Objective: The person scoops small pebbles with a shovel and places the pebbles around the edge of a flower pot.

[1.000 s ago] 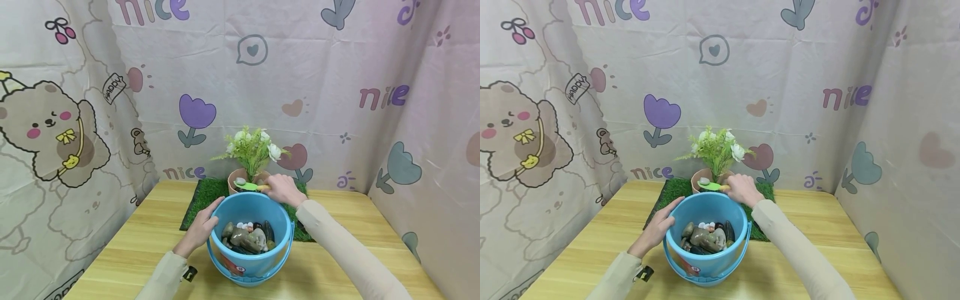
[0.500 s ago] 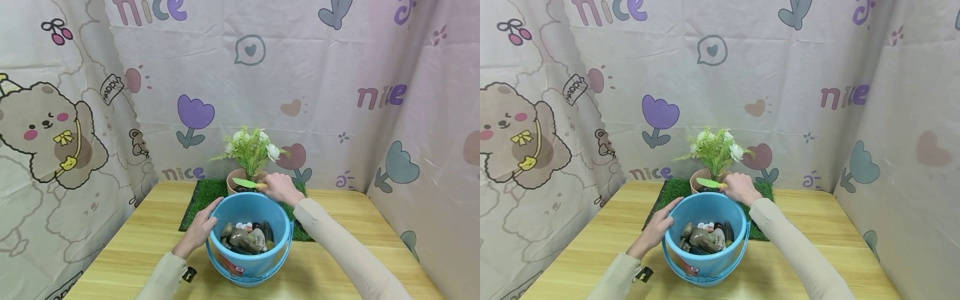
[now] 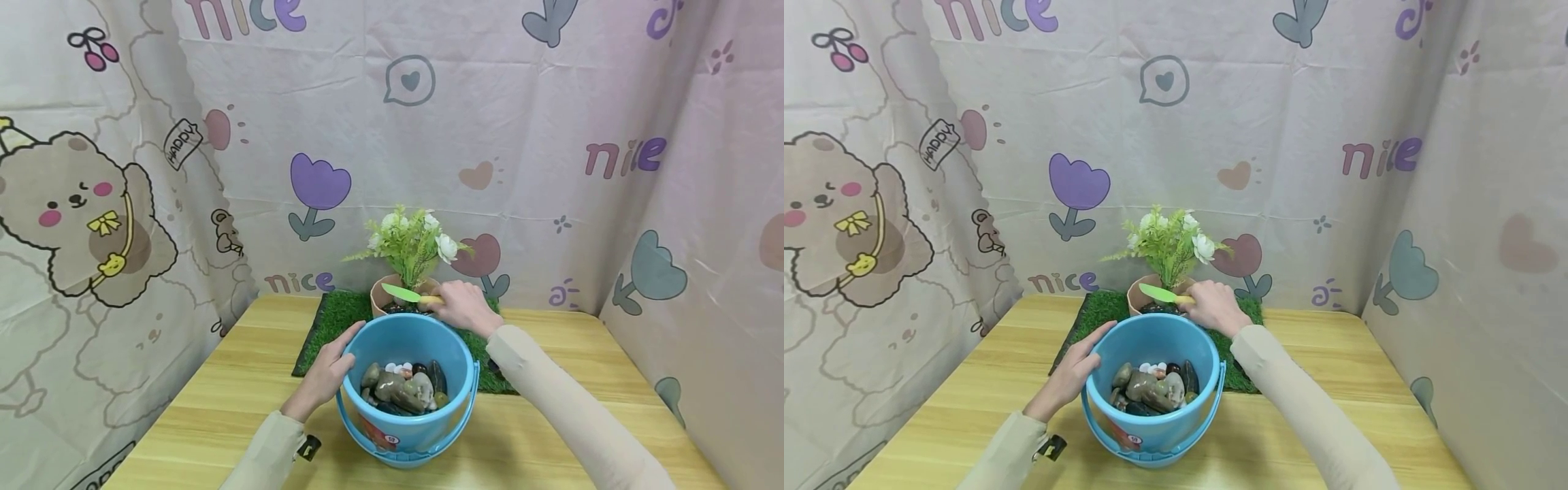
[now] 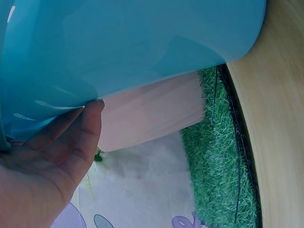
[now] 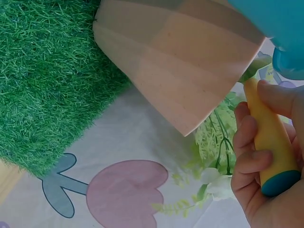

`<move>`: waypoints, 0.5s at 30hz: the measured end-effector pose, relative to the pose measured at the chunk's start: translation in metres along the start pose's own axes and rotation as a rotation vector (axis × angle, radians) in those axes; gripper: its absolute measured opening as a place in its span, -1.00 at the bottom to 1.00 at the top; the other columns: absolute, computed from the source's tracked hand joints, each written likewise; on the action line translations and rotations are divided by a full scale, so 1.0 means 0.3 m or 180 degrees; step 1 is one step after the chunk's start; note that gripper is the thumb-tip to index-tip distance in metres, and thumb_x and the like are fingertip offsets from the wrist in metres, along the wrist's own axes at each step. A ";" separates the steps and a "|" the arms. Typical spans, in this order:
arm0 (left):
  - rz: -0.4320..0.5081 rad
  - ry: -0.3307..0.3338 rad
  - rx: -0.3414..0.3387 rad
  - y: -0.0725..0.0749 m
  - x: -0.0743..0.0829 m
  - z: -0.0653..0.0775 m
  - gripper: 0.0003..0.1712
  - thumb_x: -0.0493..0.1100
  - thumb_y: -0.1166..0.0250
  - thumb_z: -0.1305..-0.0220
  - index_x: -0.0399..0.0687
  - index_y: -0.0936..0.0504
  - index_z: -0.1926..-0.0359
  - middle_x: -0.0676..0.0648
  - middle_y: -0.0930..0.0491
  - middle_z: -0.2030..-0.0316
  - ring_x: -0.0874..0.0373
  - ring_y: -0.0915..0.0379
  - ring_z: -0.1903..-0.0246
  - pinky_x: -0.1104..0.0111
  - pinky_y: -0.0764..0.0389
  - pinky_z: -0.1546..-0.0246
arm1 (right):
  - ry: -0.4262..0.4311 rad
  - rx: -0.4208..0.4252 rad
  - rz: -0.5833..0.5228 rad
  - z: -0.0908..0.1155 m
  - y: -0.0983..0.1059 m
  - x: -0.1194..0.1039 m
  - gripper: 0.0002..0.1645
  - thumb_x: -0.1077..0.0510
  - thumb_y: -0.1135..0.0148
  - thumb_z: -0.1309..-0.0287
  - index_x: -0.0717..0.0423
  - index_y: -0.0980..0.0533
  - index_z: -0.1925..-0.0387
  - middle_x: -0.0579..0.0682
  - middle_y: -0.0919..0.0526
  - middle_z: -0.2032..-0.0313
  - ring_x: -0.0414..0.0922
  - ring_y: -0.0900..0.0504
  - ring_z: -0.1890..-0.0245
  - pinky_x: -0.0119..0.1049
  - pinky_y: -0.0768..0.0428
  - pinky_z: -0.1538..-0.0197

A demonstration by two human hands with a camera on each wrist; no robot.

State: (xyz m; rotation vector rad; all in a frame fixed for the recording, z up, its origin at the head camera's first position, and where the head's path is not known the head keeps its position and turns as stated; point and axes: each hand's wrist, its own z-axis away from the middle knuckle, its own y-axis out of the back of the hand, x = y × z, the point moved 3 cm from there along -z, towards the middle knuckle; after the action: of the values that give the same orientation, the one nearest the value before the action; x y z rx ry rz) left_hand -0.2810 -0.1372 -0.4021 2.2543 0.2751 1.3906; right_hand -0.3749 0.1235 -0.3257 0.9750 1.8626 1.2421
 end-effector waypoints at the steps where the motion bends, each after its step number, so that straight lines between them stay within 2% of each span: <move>1: 0.0001 -0.0001 0.0002 0.000 0.000 0.000 -0.24 -0.33 0.10 -0.24 0.04 -0.18 -0.50 -0.18 -0.44 -0.30 -0.15 -0.51 -0.18 0.10 -0.66 0.08 | 0.0012 0.0009 0.0003 0.003 0.002 0.000 -0.75 -0.10 -0.20 -0.28 -0.13 -0.62 0.47 -0.12 -0.42 0.70 -0.17 -0.30 0.74 -0.31 -0.23 0.68; 5: 0.0010 -0.0007 -0.0001 0.000 0.000 0.001 -0.24 -0.33 0.10 -0.24 0.04 -0.18 -0.50 -0.19 -0.44 -0.31 -0.16 -0.51 -0.17 0.10 -0.66 0.08 | 0.0032 0.0035 0.0074 0.020 0.008 0.004 -0.74 -0.08 -0.16 -0.30 -0.12 -0.63 0.45 -0.10 -0.41 0.69 -0.17 -0.30 0.74 -0.32 -0.23 0.69; 10: 0.0003 -0.0017 0.0001 0.000 0.002 0.001 -0.24 -0.33 0.10 -0.24 0.02 -0.18 -0.50 -0.19 -0.45 -0.30 -0.16 -0.51 -0.17 0.10 -0.67 0.08 | 0.0081 0.0104 0.0042 0.051 0.019 0.010 -0.79 -0.07 -0.20 -0.27 -0.12 -0.64 0.41 -0.11 -0.41 0.65 -0.18 -0.33 0.73 -0.31 -0.27 0.68; 15: 0.0000 -0.0035 -0.0005 0.001 0.004 0.000 -0.24 -0.32 0.10 -0.24 0.01 -0.18 -0.50 -0.19 -0.44 -0.30 -0.16 -0.51 -0.17 0.09 -0.66 0.07 | 0.0103 0.0200 0.0030 0.086 0.025 0.017 -0.75 -0.11 -0.25 -0.22 -0.14 -0.58 0.51 -0.14 -0.39 0.64 -0.19 -0.33 0.70 -0.30 -0.29 0.65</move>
State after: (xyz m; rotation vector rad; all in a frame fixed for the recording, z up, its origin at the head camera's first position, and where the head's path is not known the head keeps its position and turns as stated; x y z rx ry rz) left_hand -0.2803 -0.1371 -0.4009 2.2601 0.2702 1.3776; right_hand -0.3539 0.1411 -0.3274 1.0037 1.9344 1.2181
